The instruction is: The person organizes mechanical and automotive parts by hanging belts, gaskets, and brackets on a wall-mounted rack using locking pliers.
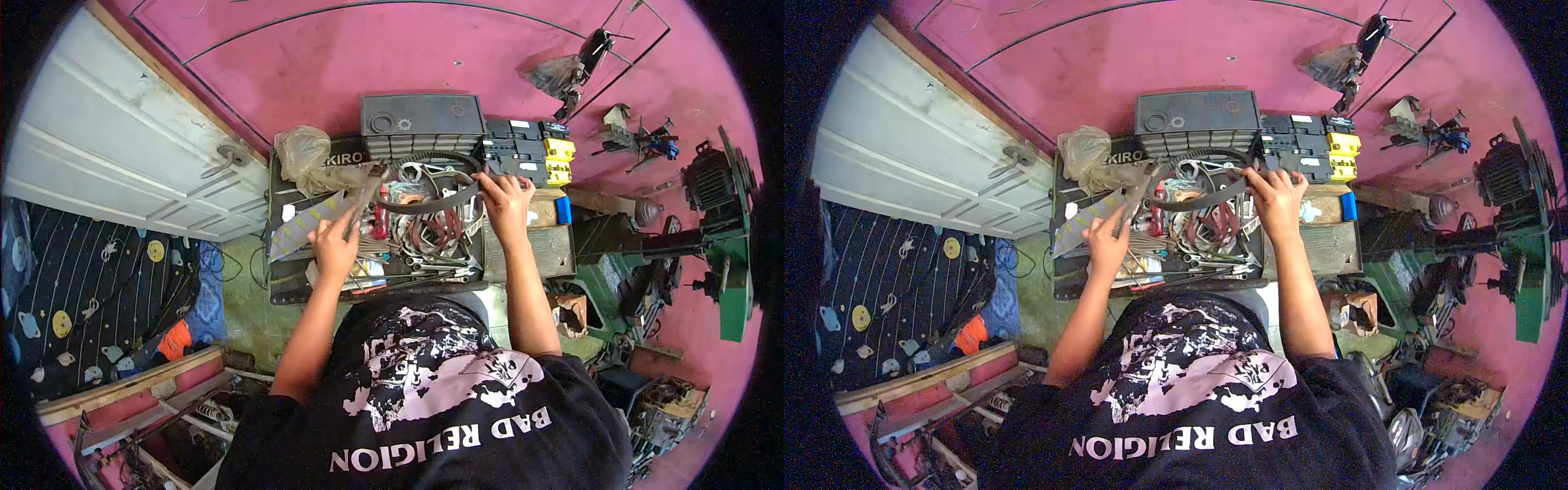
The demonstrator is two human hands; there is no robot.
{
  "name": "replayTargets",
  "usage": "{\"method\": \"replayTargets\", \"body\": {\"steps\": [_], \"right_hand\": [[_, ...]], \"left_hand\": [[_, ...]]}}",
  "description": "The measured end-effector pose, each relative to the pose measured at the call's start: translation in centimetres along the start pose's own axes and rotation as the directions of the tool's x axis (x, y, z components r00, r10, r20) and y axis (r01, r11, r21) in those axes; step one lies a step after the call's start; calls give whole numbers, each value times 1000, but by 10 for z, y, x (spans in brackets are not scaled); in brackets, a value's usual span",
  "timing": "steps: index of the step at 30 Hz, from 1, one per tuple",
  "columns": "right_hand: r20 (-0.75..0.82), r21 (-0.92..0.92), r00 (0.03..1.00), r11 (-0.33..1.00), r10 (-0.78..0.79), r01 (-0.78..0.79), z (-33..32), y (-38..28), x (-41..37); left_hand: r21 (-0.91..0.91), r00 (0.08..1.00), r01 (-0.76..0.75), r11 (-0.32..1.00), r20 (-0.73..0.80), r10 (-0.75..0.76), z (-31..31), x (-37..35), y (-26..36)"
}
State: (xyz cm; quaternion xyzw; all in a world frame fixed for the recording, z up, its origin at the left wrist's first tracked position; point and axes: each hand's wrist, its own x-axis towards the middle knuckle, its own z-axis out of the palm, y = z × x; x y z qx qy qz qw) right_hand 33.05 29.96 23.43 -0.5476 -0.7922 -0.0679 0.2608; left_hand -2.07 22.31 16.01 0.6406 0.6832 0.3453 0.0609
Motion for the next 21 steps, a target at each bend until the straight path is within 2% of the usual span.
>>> {"method": "replayTargets", "body": {"steps": [3,4,5,7,9,12,13,14,16,18,19,21], "right_hand": [[-45,4,998,999,36,-36,8,1,-11],[-71,3,995,998,71,-71,9,0,-14],[-29,26,989,989,145,-144,13,2,-20],[-28,9,983,983,183,-182,18,0,-29],[-16,-26,971,971,236,-237,21,-5,-37],[96,-40,958,963,269,-267,30,-6,-53],[75,7,968,971,238,-239,34,-7,-58],[233,-87,932,961,276,-263,36,-9,-65],[232,-155,938,961,260,-228,42,-18,-83],[257,-159,934,964,247,-211,53,-18,-101],[262,-130,937,970,231,-203,55,-16,-107],[265,-100,940,975,216,-196,51,-12,-110]], "left_hand": [[31,990,25,999,137,-29,8,-2,8],[28,990,22,999,140,-25,11,0,11],[40,990,14,999,136,-20,14,2,13],[52,991,4,999,137,-11,20,5,14],[137,990,1,991,142,-21,27,9,16],[174,976,47,984,202,-82,32,18,22],[170,976,42,984,204,-77,33,21,27],[194,981,49,980,176,-84,35,23,32],[213,985,50,976,150,-83,33,25,45],[278,979,-93,956,201,37,28,26,57],[231,975,-168,958,185,127,35,24,48],[212,969,-220,952,160,188,40,27,46]]}}
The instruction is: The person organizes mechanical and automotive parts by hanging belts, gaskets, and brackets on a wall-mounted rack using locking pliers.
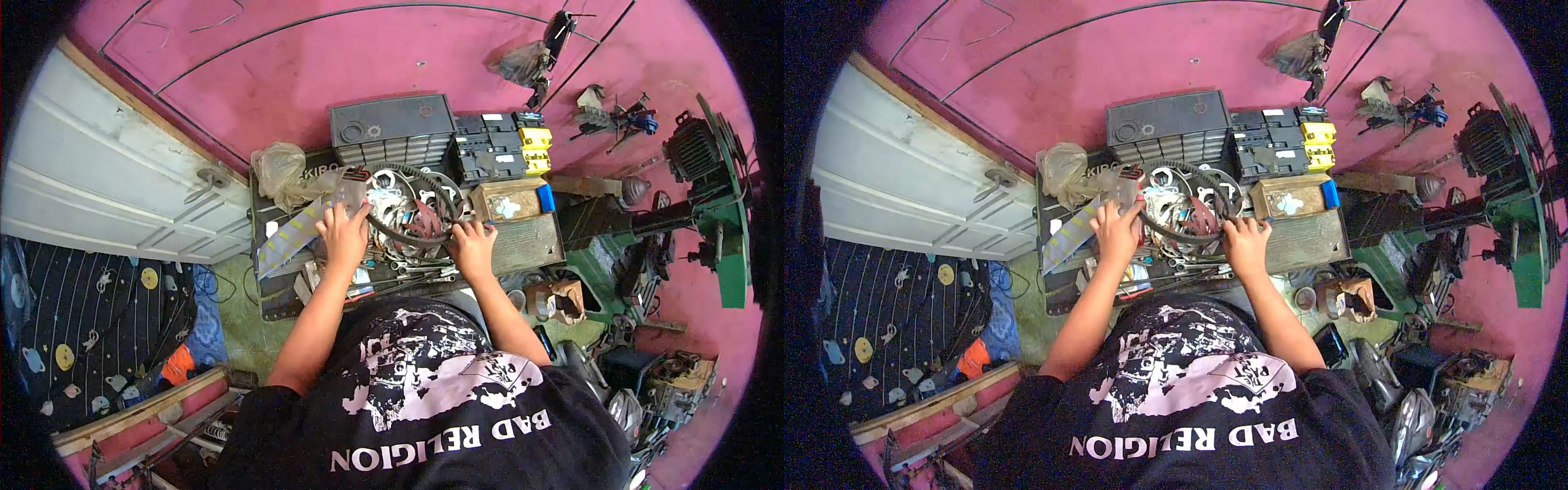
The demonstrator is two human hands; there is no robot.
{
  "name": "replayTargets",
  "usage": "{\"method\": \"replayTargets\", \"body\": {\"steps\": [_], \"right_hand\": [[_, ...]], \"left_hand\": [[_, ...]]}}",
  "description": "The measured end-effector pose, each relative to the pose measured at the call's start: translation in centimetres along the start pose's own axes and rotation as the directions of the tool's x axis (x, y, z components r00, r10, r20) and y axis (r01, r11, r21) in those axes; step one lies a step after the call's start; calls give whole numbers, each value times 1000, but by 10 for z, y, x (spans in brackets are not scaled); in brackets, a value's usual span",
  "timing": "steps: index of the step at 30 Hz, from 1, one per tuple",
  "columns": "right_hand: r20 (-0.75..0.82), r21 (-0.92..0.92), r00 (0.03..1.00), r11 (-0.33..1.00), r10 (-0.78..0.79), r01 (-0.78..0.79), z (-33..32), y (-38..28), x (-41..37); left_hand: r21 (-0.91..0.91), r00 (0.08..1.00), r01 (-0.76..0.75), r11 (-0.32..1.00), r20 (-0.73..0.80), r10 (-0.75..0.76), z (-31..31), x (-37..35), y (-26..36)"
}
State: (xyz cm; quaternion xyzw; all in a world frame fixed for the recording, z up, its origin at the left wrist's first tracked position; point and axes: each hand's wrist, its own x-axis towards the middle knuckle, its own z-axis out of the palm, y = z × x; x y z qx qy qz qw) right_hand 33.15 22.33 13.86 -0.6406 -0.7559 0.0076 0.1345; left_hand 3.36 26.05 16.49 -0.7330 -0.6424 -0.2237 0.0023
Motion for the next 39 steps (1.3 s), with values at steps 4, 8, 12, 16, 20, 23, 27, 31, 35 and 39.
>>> {"method": "replayTargets", "body": {"steps": [4,8,12,16,20,23,27,31,35,39], "right_hand": [[-163,0,983,996,-83,84,-31,6,0],[-285,129,957,987,-53,93,-65,20,-1],[-401,282,911,959,98,22,-104,44,-3],[-526,340,841,938,130,67,-156,70,4],[-582,400,781,916,225,34,-184,105,10],[-560,517,761,856,327,13,-204,131,17],[-617,555,689,831,380,38,-226,173,56],[-651,513,701,849,290,125,-293,208,142],[-698,416,672,904,250,96,-344,225,231],[-488,495,826,869,280,-2,-295,270,290]], "left_hand": [[-73,985,-137,988,-120,128,-21,29,16],[-188,963,-226,956,-195,189,-54,53,47],[-291,942,-289,912,-257,216,-80,69,82],[-409,949,-295,863,-231,215,-59,82,105],[-591,982,-187,785,-138,129,-15,72,124],[-732,999,-41,680,-14,45,-6,69,149],[-786,999,31,617,12,-34,-11,107,184],[-869,986,-27,493,-105,-132,-70,194,236],[-870,956,-123,477,-232,-178,-100,273,274],[-886,950,21,463,-127,-285,-50,295,268]]}}
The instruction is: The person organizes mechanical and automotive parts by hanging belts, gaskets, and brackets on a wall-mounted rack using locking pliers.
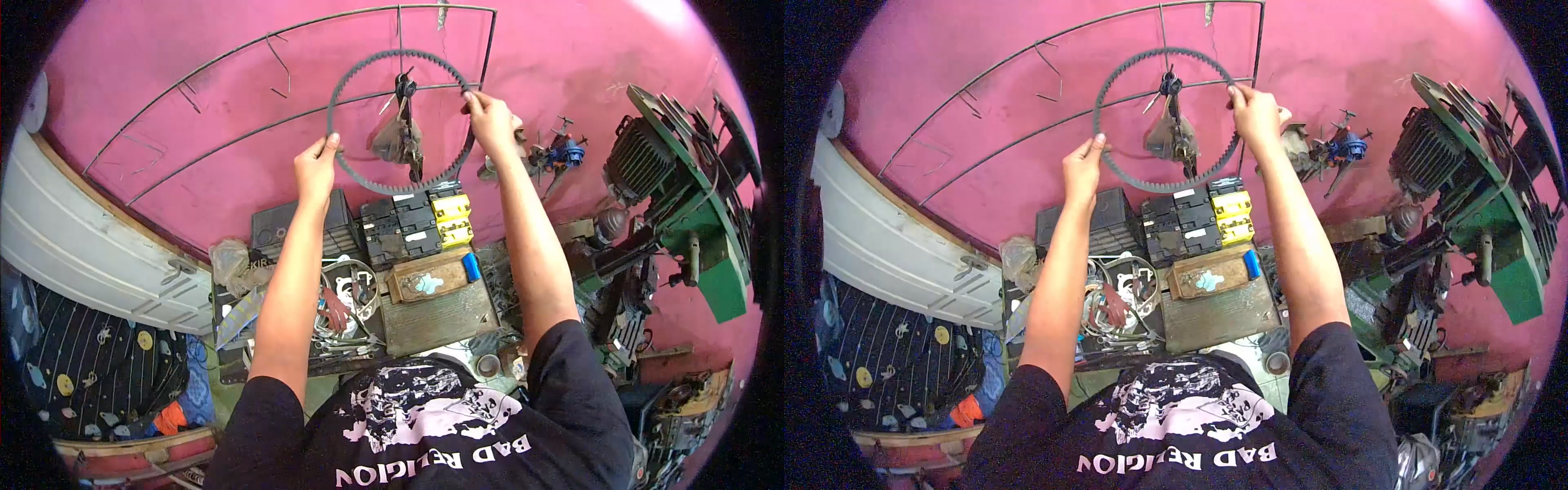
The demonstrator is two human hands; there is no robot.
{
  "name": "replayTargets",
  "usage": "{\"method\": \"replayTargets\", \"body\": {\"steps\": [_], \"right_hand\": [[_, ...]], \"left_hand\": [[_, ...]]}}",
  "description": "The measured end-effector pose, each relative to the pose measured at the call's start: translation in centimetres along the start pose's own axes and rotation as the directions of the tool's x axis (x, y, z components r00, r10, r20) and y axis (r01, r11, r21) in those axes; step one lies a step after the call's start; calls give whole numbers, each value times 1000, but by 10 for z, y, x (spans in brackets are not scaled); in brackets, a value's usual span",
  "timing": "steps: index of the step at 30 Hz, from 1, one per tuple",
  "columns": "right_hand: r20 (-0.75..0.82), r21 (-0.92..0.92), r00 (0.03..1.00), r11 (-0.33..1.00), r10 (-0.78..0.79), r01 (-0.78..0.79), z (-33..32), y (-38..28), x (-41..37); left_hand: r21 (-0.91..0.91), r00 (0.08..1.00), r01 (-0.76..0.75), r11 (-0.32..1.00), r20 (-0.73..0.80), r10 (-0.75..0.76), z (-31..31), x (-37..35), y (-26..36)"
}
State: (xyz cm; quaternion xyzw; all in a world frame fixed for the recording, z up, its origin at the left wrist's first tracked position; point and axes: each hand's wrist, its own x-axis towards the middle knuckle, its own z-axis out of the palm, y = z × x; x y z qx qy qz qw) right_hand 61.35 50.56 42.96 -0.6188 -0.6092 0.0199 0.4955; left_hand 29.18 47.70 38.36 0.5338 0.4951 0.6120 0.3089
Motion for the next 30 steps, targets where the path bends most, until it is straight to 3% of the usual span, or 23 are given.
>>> {"method": "replayTargets", "body": {"steps": [2,4,6,8,10,12,14,16,18,20,22,23,24,26,27,28,29,30], "right_hand": [[89,-114,995,993,39,-29,10,8,-14],[90,-65,996,998,-6,12,31,34,-20],[49,-138,998,990,-34,41,37,39,-30],[13,-212,998,975,-65,66,40,39,-40],[-2,-281,995,955,-97,93,44,41,-48],[30,-318,998,947,-50,57,49,45,-62],[-97,-327,992,944,-75,40,59,55,-82],[-53,-272,997,962,-56,39,60,59,-109],[-137,-252,985,966,-103,66,66,61,-148],[-54,-193,996,979,-72,61,72,60,-205],[122,-216,992,974,-37,62,85,52,-274],[315,-60,947,997,66,-50,100,63,-311],[381,-53,924,998,36,-17,105,54,-348],[729,-48,684,998,15,30,101,34,-392],[736,-44,677,999,12,31,103,31,-403],[812,-14,581,994,-53,110,106,27,-412],[874,26,472,982,-113,185,111,23,-420],[879,33,463,982,-117,184,119,18,-423]], "left_hand": [[35,999,53,998,1,-53,4,-2,-35],[90,995,94,991,9,-95,6,-11,-49],[-66,996,83,994,38,-80,13,-23,-56],[-5,986,143,990,83,-142,13,-32,-61],[-114,985,102,988,149,-84,18,-38,-78],[-23,988,65,998,141,-61,22,-55,-90],[112,986,60,992,147,-76,21,-71,-130],[144,965,31,989,255,-67,12,-102,-130],[358,960,64,931,233,-155,0,-141,-137],[565,974,19,825,177,-143,-14,-190,-174],[731,989,-89,677,143,-25,-27,-244,-180],[740,989,-44,672,125,-73,-34,-268,-180],[748,987,0,663,108,-122,-41,-288,-179],[792,988,-44,608,125,-92,-60,-319,-178],[830,987,-93,550,151,-60,-69,-325,-175],[834,987,-84,546,144,-67,-77,-326,-174],[870,993,-25,493,77,-86,-86,-327,-174],[899,995,36,436,10,-102,-94,-325,-169]]}}
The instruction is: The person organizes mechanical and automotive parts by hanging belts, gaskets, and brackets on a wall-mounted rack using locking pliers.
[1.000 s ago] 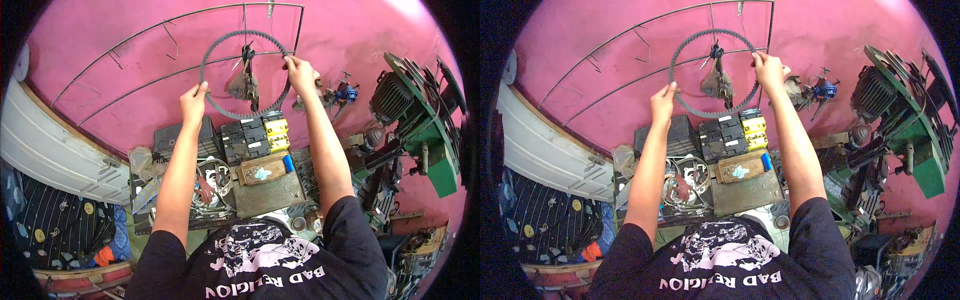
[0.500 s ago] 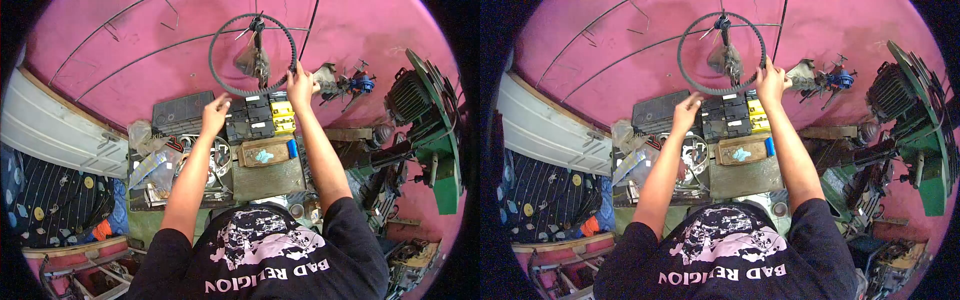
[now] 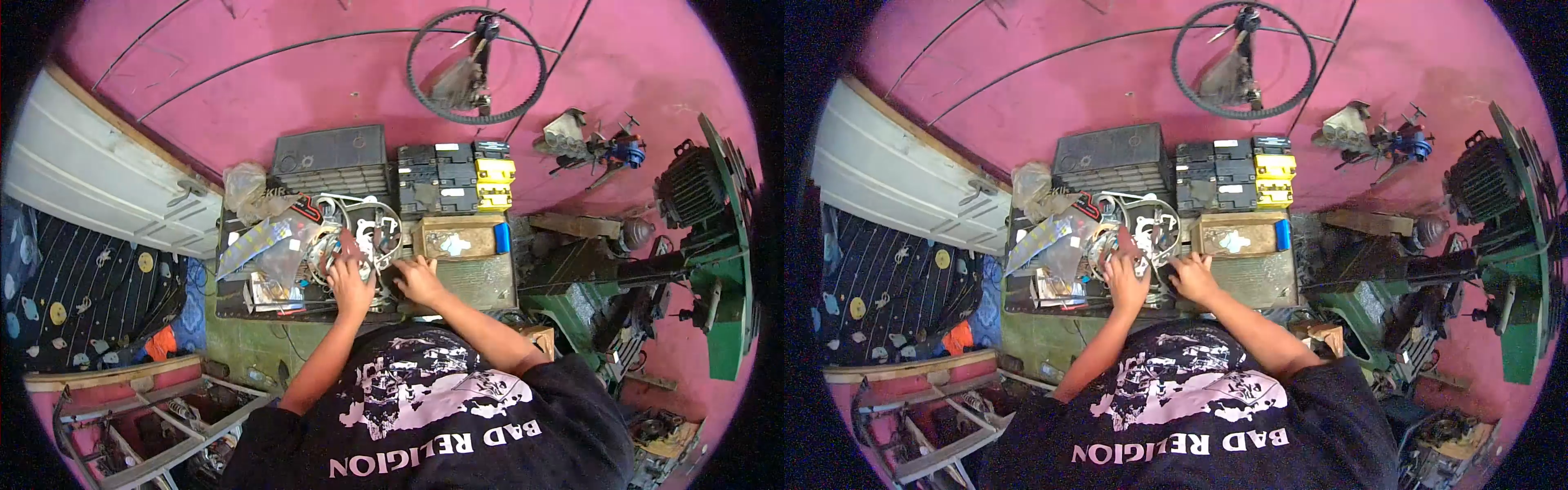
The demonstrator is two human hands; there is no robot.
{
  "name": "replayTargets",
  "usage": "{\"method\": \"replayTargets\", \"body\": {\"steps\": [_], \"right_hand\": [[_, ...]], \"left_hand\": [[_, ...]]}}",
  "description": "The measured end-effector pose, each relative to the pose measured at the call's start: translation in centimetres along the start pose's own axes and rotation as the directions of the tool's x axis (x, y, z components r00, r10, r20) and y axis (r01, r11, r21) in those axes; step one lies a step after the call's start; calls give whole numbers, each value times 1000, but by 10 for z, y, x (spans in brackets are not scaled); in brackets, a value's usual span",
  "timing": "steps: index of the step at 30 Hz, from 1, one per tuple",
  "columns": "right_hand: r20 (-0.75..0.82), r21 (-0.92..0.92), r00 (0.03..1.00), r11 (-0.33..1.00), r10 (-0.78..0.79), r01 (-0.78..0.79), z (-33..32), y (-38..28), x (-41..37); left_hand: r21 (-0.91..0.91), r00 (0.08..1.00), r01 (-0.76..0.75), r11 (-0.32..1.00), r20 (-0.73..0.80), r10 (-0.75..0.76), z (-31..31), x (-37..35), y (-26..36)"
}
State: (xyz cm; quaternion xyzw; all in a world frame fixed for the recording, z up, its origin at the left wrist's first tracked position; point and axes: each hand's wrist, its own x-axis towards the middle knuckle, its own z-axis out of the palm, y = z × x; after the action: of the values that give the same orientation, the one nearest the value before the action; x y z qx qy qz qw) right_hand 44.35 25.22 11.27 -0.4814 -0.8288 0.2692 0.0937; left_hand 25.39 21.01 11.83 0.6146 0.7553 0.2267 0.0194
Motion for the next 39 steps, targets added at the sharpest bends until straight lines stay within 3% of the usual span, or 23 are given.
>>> {"method": "replayTargets", "body": {"steps": [2,4,5,7,10,12,14,16,17,20,22,24,25,26,28,30,32,34,35,36,38,39], "right_hand": [[-107,-5,994,1000,4,-5,5,-11,21],[-159,-24,987,1000,3,-7,4,-32,38],[-112,29,993,999,38,-35,3,-42,45],[-60,79,996,995,71,-66,8,-58,53],[-29,86,994,991,105,-102,20,-74,57],[-84,150,995,988,59,-46,21,-82,60],[-131,211,990,977,46,-17,20,-91,67],[9,320,995,942,99,-96,12,-94,74],[-88,429,994,903,69,-25,27,-86,80],[-219,368,976,927,12,71,-7,-109,76],[-250,295,968,953,7,69,-15,-112,75],[-269,277,962,961,56,21,-17,-115,71],[-251,187,963,981,98,-51,-8,-111,73],[-124,87,960,967,249,-240,2,-107,71],[52,73,966,964,253,-256,18,-96,69],[36,122,970,962,240,-242,23,-93,67],[25,171,974,959,226,-227,14,-103,61],[-325,179,944,984,64,-5,-18,-120,60],[-377,184,926,981,21,52,-28,-121,63],[-456,209,890,973,8,98,-47,-136,60],[-504,219,864,967,-2,130,-63,-142,61],[-474,215,881,971,11,103,-70,-144,61]], "left_hand": [[-20,993,117,993,-5,-117,-16,9,-8],[76,995,102,992,11,-104,-14,10,-25],[79,994,108,991,10,-109,-14,10,-34],[-32,978,20,999,208,-13,-13,6,-52],[-175,969,10,984,245,34,-11,2,-66],[-216,959,-43,975,264,100,-15,5,-78],[-423,937,-8,906,313,155,-17,12,-87],[-432,931,-46,900,309,195,-47,22,-79],[-507,938,-68,859,261,228,-51,24,-80],[-571,938,-135,810,190,290,-62,31,-82],[-737,939,102,668,293,180,-87,38,-71],[-731,940,30,682,252,229,-75,46,-85],[-692,920,55,720,316,233,-66,48,-94],[-649,896,77,757,378,233,-55,49,-103],[-605,885,68,794,403,232,-33,42,-115],[-737,867,48,674,366,337,-38,42,-109],[-725,861,7,688,354,365,-68,47,-93],[-776,896,96,623,341,286,-99,61,-74],[-844,908,103,526,296,297,-90,65,-77],[-844,907,105,526,298,297,-95,70,-74],[-885,940,-41,463,124,319,-122,80,-62],[-838,930,-141,528,70,360,-142,86,-57]]}}
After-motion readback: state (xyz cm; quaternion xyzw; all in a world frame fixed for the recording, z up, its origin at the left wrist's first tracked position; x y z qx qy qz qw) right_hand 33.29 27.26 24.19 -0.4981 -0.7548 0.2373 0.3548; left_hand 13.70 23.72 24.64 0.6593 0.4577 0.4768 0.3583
